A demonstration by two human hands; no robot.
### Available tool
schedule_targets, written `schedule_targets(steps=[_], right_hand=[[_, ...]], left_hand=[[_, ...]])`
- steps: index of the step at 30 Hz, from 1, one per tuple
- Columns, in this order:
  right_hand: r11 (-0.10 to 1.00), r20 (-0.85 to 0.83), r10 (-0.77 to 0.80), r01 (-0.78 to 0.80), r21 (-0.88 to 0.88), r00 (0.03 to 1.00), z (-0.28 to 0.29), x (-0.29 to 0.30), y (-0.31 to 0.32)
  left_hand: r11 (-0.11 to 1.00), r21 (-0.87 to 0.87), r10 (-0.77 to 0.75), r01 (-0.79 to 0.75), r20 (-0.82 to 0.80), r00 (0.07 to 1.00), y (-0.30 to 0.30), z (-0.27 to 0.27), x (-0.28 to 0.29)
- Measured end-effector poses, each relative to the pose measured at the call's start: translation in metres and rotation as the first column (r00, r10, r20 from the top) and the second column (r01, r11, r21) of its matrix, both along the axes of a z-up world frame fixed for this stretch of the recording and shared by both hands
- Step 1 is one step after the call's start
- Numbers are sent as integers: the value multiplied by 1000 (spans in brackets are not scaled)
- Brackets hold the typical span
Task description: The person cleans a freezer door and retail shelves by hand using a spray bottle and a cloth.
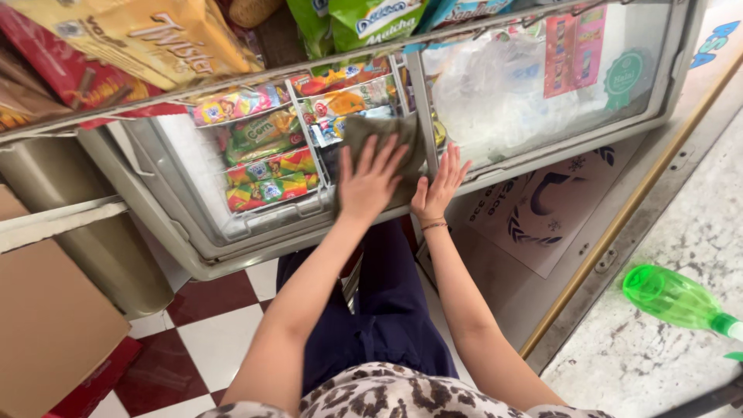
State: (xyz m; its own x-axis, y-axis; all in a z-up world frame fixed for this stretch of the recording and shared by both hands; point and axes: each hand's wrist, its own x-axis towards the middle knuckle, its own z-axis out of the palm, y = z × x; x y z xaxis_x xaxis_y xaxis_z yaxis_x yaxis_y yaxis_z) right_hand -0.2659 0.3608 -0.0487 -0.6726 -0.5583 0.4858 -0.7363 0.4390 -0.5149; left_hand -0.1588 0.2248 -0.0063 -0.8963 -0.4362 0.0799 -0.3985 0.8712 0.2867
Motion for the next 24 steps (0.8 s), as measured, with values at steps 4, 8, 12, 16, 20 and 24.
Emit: schedule_targets(steps=[4,8,12,16,20,24], right_hand=[[1000,3,-23,23,-13,1000,-3,2,-2],[1000,-5,-8,8,-17,1000,0,2,-4],[1000,-2,-5,5,17,1000,1,1,-4],[999,-18,-18,19,41,1000,0,0,-3],[999,-11,-24,24,31,1000,-1,-2,-4],[1000,30,-24,24,1,999,0,-1,-3]], left_hand=[[980,-55,196,-193,61,979,-30,-5,73],[845,-133,531,-518,98,842,-74,21,117],[797,92,590,-597,93,802,-88,44,45],[941,162,269,-296,168,948,-65,45,-21],[985,-136,83,-107,-170,982,-65,12,5],[924,-1,383,-383,-26,923,-90,5,119]])
